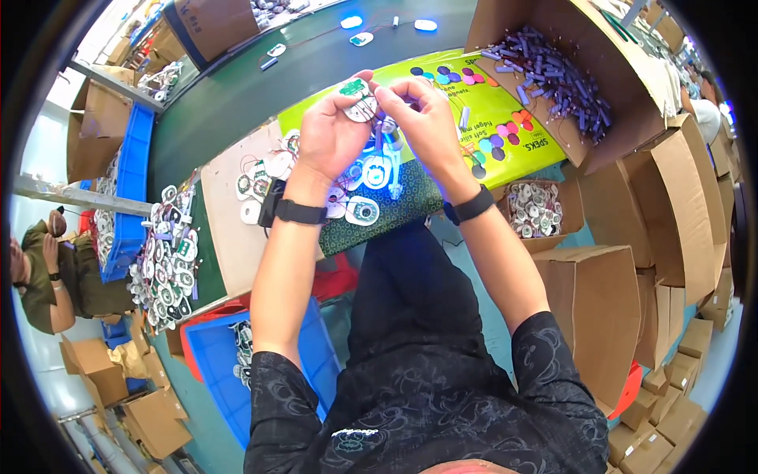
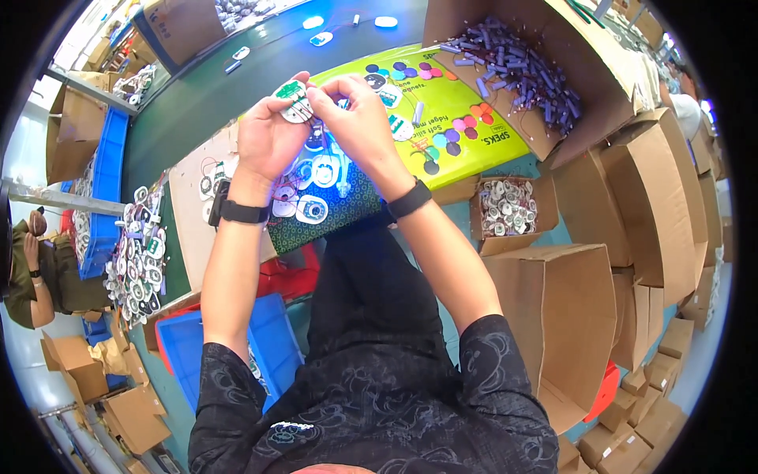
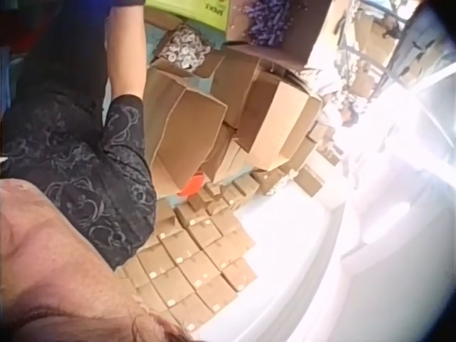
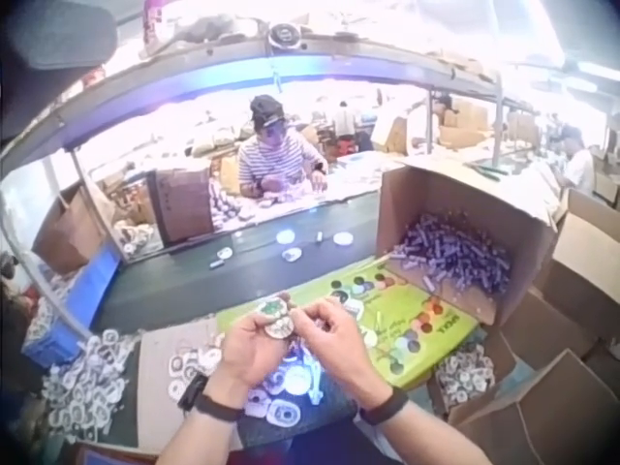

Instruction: The person picks up a circuit board and a battery, connects the wires by hand, and then places the assembled unit onto the table. They repeat this process multiple times, handling additional circuit boards and batteries to assemble more units.

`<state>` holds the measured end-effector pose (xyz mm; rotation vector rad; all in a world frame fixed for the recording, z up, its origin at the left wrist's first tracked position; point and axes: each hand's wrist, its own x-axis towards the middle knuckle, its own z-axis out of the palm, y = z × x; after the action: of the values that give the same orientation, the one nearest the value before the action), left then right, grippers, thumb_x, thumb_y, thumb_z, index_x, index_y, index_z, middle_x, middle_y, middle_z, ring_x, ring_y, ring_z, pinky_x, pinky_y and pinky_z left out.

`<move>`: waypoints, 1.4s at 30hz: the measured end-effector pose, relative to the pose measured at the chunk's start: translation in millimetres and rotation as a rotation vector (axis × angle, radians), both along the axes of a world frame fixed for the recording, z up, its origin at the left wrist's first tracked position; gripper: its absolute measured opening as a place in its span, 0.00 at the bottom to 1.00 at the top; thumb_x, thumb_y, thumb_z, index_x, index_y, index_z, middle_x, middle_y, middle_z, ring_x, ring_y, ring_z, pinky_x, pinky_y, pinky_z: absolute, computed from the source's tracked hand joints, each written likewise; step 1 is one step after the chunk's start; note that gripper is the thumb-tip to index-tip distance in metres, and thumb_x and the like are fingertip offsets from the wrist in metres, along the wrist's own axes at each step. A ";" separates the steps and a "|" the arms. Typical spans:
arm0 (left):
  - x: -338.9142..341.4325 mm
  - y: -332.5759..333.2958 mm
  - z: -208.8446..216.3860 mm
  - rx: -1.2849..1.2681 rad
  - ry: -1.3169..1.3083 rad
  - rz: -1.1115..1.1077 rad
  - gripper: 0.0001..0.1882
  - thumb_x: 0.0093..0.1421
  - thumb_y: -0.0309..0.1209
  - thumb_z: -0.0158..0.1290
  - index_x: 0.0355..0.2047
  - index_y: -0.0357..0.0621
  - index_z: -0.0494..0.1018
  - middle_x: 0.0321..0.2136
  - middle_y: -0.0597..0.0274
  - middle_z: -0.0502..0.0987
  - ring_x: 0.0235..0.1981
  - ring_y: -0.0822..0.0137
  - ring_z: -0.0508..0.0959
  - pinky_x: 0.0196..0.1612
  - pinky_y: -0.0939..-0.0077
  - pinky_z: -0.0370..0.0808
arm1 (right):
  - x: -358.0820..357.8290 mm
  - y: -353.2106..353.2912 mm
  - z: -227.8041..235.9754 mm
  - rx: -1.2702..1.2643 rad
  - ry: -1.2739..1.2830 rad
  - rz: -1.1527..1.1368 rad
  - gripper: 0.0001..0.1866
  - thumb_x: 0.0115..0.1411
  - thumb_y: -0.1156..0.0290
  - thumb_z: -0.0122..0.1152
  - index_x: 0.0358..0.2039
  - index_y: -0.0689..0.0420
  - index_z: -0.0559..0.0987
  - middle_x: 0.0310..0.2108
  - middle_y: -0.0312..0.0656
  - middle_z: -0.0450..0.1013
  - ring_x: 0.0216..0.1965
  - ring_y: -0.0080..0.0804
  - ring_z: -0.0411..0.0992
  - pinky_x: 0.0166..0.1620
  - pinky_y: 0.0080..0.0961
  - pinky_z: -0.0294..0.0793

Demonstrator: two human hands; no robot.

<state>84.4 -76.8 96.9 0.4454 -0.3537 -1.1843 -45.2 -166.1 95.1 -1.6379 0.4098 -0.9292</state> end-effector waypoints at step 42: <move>17.4 -71.5 -101.6 0.336 -0.039 0.465 0.26 0.72 0.53 0.39 0.30 0.43 0.72 0.28 0.64 0.75 0.29 0.75 0.73 0.33 0.78 0.71 | 91.2 13.1 -66.3 0.113 0.008 -0.319 0.15 0.73 0.62 0.46 0.32 0.59 0.69 0.28 0.37 0.73 0.28 0.22 0.67 0.33 0.24 0.67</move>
<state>101.9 -148.3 -4.7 0.7967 -0.0720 -0.7789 46.0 -153.0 28.8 -1.4977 0.7311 -1.1141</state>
